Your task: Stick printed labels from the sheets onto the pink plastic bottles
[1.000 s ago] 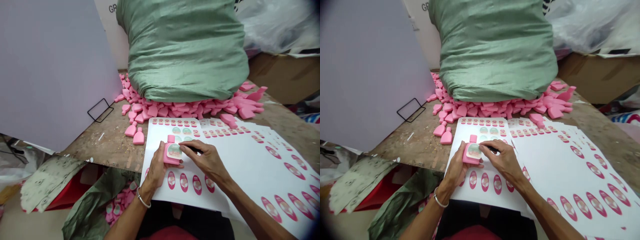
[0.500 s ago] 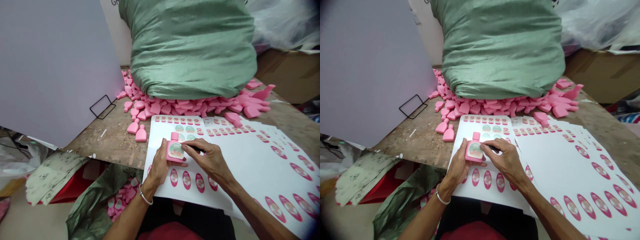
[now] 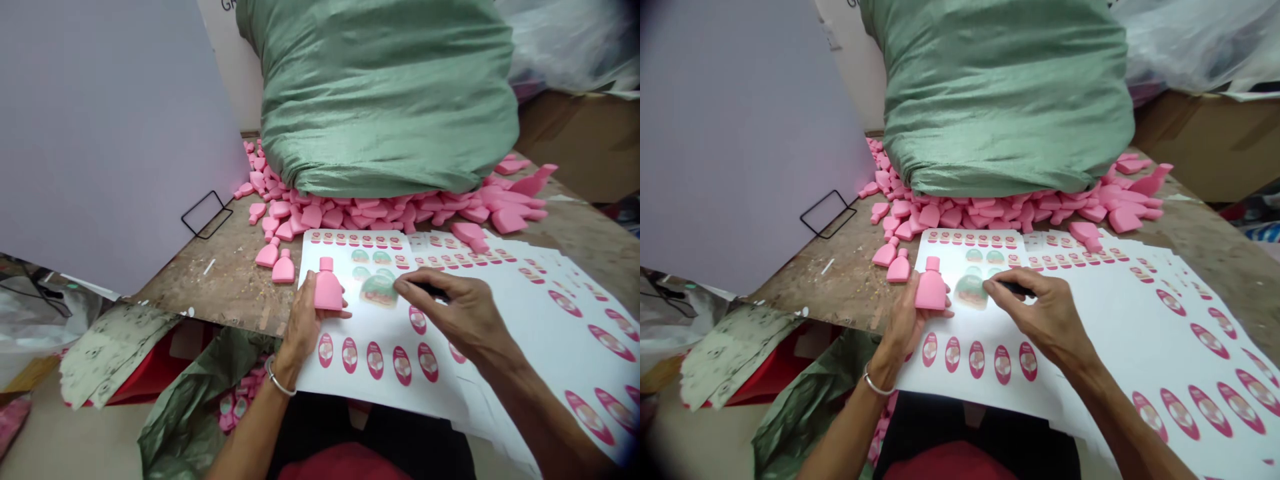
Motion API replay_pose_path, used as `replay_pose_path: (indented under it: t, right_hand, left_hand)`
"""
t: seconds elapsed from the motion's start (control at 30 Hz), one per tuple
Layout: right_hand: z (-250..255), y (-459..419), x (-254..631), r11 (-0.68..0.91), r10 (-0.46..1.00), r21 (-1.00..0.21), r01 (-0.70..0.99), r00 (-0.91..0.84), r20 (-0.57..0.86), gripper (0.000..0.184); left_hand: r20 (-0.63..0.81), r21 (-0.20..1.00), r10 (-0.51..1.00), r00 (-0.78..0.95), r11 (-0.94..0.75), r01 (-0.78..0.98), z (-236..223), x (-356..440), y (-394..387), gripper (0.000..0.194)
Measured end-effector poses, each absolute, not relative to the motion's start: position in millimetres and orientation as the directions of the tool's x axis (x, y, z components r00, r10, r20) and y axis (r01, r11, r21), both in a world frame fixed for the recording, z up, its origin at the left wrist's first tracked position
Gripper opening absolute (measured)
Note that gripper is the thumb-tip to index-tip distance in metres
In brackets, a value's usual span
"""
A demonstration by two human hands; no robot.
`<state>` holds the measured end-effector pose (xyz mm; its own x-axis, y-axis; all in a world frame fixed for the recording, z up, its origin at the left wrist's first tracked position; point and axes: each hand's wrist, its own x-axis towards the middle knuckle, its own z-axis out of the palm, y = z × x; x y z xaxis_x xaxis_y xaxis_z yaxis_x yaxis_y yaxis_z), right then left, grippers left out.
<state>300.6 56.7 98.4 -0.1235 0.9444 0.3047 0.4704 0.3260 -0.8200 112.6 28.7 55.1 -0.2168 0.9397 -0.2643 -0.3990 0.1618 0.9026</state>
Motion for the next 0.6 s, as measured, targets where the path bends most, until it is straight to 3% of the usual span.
replay_pose_path:
  t: [0.17, 0.6]
  right_hand:
    - [92, 56, 285, 0.271, 0.949, -0.875, 0.401, -0.265, 0.173, 0.023]
    - [86, 57, 274, 0.292, 0.939, -0.877, 0.382, -0.287, 0.187, 0.027]
  left_hand:
    - [-0.339, 0.763, 0.939, -0.050, 0.243, -0.599, 69, 121, 22, 0.053]
    - [-0.330, 0.753, 0.943, 0.043, 0.290, -0.590, 76, 122, 18, 0.056]
